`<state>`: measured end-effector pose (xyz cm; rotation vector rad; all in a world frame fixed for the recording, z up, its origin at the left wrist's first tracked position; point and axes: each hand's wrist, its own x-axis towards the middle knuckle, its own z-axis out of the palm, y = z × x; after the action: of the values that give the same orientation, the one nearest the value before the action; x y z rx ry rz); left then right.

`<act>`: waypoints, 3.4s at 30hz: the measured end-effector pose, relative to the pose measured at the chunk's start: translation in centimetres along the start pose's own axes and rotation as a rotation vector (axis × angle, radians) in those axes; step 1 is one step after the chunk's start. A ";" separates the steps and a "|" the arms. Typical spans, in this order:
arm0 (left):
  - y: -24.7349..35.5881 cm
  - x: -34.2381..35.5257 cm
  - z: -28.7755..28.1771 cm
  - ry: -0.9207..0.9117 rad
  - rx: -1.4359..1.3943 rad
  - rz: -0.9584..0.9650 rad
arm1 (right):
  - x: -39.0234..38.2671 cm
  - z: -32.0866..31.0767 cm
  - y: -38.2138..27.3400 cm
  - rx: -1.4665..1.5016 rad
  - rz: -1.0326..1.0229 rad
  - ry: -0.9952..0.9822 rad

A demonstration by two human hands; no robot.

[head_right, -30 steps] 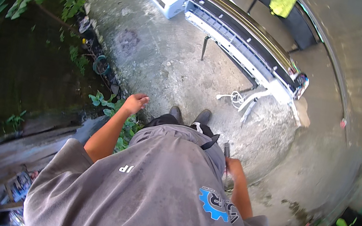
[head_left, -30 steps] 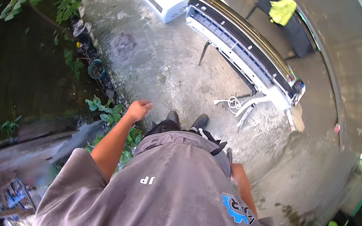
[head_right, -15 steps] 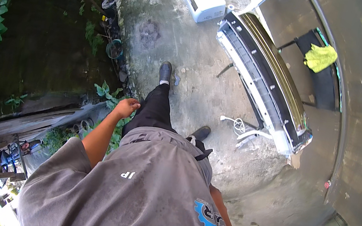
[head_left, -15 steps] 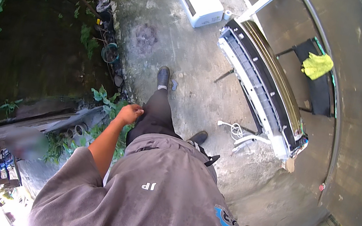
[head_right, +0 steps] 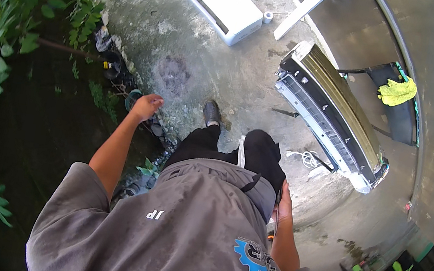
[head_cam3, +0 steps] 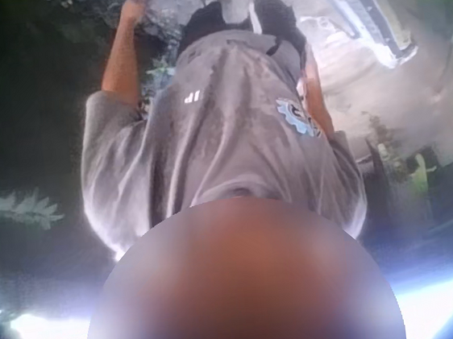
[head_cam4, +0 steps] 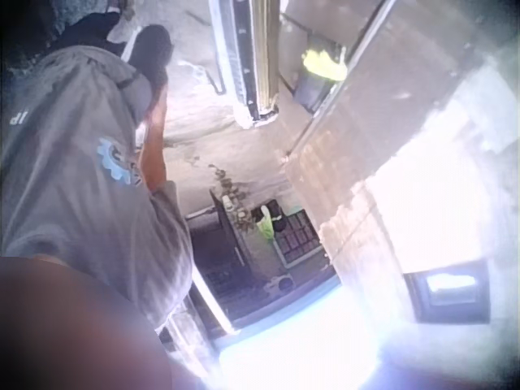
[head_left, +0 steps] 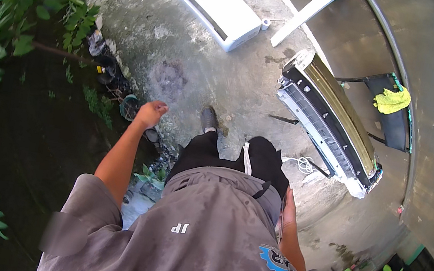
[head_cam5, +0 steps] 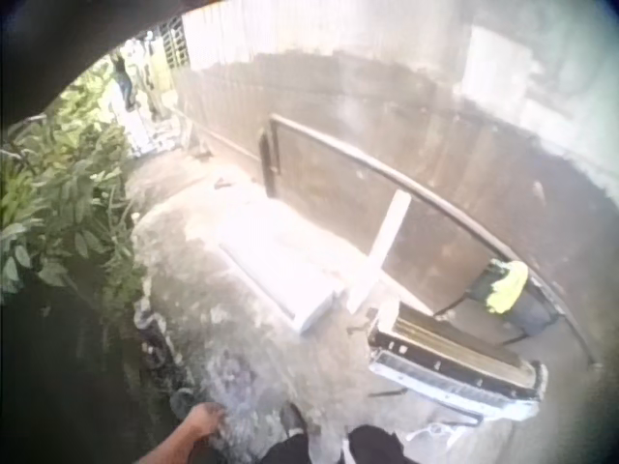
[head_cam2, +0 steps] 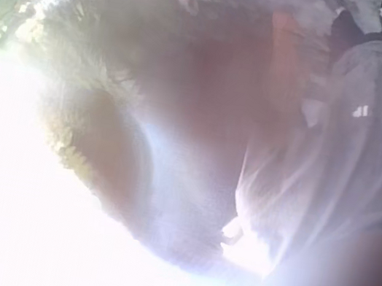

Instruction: The person wraps a white pipe connected to an air conditioner unit with white tape, then uses a screwdriver to adjust internal components and reattaches the front cover.

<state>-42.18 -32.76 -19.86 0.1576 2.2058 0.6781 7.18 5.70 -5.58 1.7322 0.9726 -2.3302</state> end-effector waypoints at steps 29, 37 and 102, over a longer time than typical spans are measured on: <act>15.2 32.5 -16.9 -0.403 0.400 -0.031 | 27.6 32.5 -26.9 -0.896 0.009 0.191; 18.8 41.4 -13.0 -0.531 0.596 -0.091 | 57.4 38.7 -32.0 -0.824 -0.228 0.306; 33.6 -14.1 9.3 -1.497 0.213 0.575 | -7.3 31.2 13.6 1.396 -1.075 0.106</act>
<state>-29.55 -4.93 2.07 1.0458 0.7388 0.3534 -10.55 -23.79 -0.08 1.7430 0.0319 -4.3331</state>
